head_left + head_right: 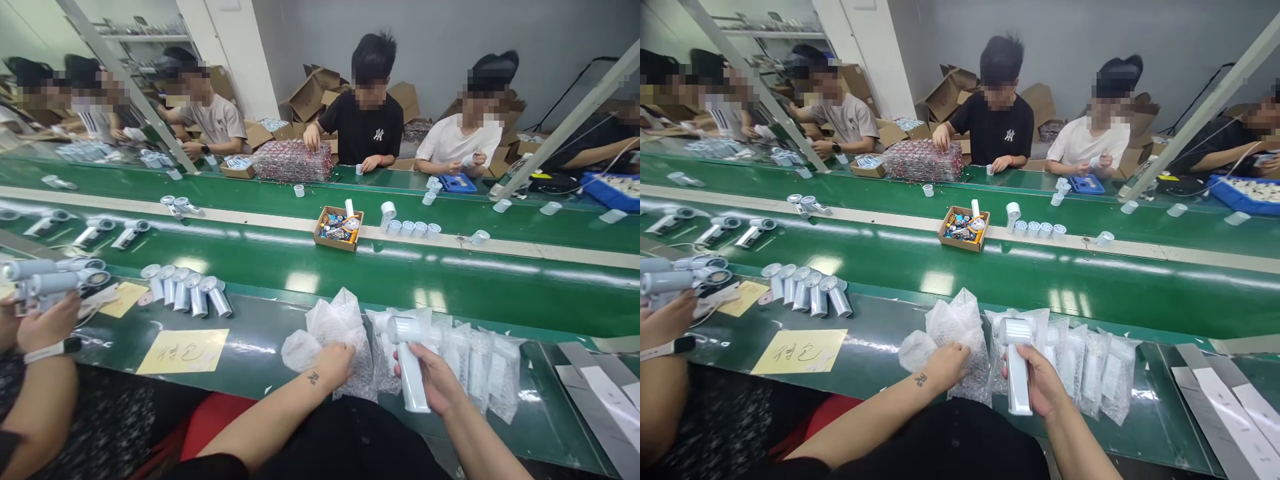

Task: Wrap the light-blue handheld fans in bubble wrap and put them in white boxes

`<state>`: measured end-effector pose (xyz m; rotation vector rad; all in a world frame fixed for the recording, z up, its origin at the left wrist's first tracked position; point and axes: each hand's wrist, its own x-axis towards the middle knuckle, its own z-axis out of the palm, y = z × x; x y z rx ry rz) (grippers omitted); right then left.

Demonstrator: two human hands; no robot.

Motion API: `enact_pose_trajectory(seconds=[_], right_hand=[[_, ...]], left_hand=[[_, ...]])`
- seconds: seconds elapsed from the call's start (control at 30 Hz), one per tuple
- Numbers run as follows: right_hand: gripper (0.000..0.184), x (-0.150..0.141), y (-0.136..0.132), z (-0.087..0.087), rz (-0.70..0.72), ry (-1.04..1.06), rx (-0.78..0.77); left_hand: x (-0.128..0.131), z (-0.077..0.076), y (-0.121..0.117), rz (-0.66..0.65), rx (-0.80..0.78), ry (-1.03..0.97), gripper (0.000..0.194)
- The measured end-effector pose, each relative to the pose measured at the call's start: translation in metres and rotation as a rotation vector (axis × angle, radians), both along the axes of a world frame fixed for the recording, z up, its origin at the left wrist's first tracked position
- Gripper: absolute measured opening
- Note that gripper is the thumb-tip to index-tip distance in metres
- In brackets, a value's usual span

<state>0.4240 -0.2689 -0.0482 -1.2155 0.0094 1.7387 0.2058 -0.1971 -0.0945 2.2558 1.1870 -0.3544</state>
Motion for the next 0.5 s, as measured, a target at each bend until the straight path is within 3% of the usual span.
enact_pose_trajectory(seconds=[0.1, 0.17, 0.27, 0.4, 0.5], right_hand=[[0.032, 0.003, -0.016, 0.004, 0.021, 0.041, -0.019], [0.031, -0.001, -0.023, 0.003, 0.039, 0.091, -0.051], [0.026, -0.010, -0.027, 0.000, 0.062, 0.148, -0.131], [0.016, -0.020, -0.021, -0.002, 0.089, 0.159, -0.164], [0.016, -0.023, -0.016, -0.002, 0.115, 0.188, -0.155]], left_hand=[[-0.013, 0.005, -0.003, -0.002, 0.009, 0.059, 0.020], [-0.029, 0.011, -0.008, 0.013, 0.047, 0.079, 0.033], [-0.057, 0.012, -0.022, 0.148, 0.118, 0.106, 0.054], [-0.088, -0.013, -0.044, 0.361, -0.010, 0.160, 0.060], [-0.102, -0.026, -0.044, 0.445, -0.061, 0.018, 0.030]])
